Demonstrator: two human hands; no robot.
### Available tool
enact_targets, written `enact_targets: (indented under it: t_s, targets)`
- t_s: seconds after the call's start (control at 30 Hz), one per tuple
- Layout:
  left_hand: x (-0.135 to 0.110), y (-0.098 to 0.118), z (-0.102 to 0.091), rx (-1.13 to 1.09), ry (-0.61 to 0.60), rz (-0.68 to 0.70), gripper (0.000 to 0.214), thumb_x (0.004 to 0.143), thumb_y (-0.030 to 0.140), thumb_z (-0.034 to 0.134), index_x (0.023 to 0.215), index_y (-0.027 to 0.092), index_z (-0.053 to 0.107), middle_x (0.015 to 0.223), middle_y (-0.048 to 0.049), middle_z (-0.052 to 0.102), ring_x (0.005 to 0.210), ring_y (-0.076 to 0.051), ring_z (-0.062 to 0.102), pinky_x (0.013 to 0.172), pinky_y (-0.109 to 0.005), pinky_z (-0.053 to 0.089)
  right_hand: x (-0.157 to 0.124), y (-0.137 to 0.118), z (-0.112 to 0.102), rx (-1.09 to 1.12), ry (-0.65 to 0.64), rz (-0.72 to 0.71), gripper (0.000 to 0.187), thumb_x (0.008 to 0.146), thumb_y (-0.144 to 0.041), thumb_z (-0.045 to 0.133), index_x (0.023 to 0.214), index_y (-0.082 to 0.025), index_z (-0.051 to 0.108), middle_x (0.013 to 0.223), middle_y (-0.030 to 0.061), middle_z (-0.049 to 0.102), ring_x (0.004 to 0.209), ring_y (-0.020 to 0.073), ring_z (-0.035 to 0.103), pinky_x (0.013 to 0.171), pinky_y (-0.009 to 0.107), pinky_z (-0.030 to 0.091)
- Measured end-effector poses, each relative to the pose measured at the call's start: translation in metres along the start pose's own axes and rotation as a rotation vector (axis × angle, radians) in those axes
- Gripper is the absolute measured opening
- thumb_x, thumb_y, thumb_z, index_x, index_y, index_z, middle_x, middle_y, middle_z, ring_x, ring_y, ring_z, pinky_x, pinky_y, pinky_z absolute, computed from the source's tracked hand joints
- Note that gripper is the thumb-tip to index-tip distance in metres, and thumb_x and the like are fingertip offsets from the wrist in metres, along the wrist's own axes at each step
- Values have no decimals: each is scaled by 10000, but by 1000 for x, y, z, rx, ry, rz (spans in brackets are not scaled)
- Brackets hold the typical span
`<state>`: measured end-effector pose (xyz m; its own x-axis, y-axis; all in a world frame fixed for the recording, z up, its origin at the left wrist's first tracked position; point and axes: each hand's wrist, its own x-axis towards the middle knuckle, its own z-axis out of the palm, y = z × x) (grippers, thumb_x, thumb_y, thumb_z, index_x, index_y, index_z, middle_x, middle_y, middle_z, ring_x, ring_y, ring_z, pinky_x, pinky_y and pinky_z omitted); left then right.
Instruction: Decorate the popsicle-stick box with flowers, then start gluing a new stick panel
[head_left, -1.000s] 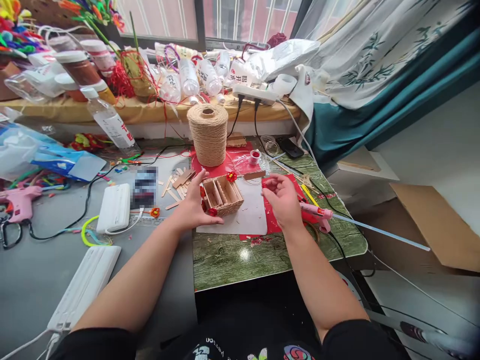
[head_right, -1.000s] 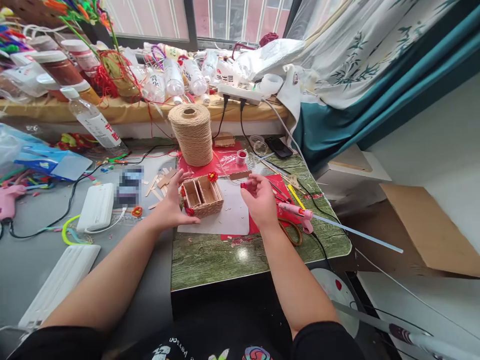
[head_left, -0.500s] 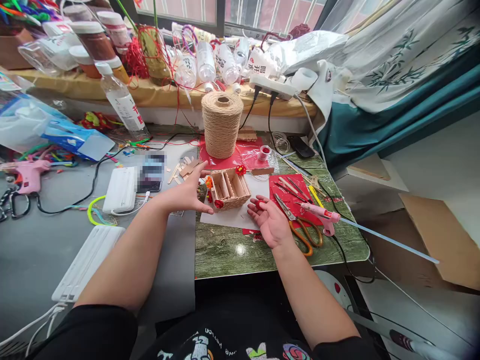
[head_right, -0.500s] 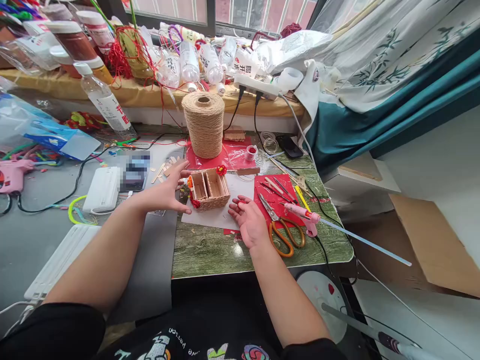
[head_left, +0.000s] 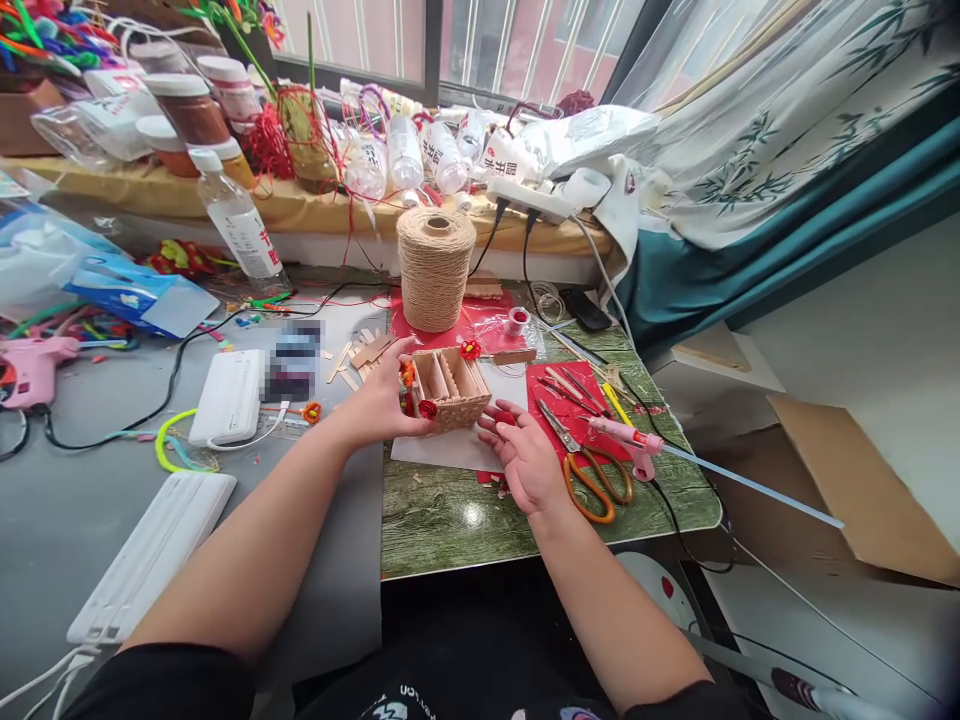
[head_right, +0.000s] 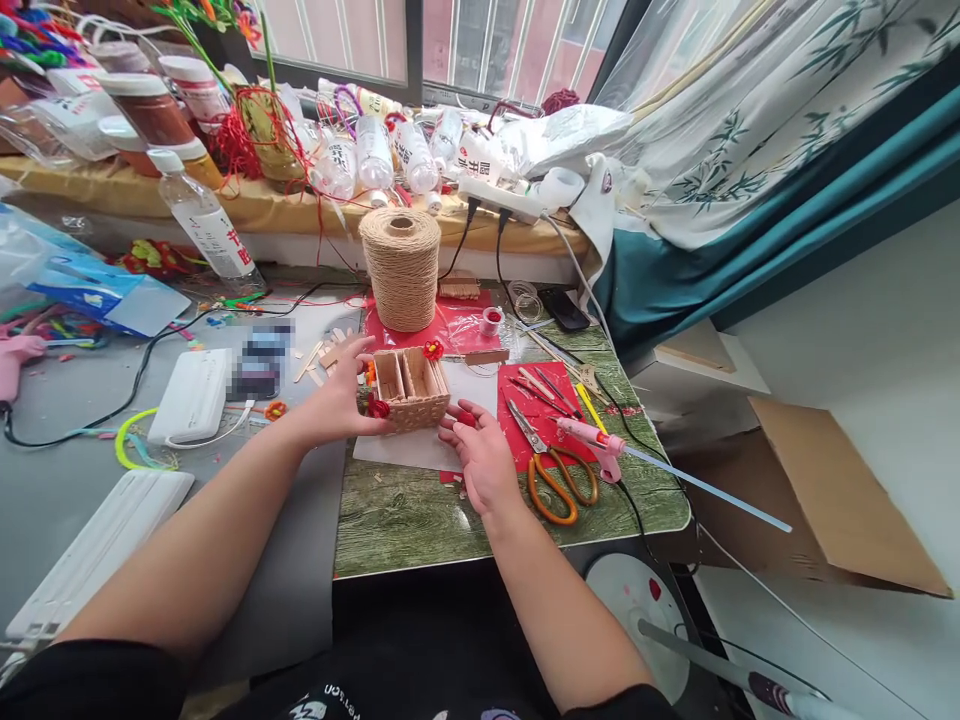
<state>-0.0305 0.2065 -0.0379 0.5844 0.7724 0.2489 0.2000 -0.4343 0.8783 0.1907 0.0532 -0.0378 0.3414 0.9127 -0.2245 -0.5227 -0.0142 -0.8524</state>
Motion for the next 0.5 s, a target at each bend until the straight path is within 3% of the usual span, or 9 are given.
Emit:
enact_targets:
  t_s: [0.23,0.4,0.5]
  targets:
    - [9,3,-3,-480,23,-181,1163,649,313,892,1561,279,171,1349,-150,606,1216,-354,647,1085,-599,469,1,-19,5,85,-104,-84,322,881,-250,699,1200,-224,655,1170,73,750,977,189,733,839,329,621]
    - [7,16,-4,-878,51,-223,968,667,424,852,1495,251,382,1406,-141,617,1322,-397,583,1106,-549,463,23,-6,-18,311,-100,206,216,878,-257,686,1077,-173,688,1053,94,768,810,157,733,660,234,629]
    - [3,18,-5,-1021,27,-248,785,733,562,770,1406,239,528,1325,-125,681,1292,-410,604,1059,-548,499,29,0,-28,429,-109,275,233,876,-223,671,1100,-158,677,1092,121,760,875,171,749,713,240,655]
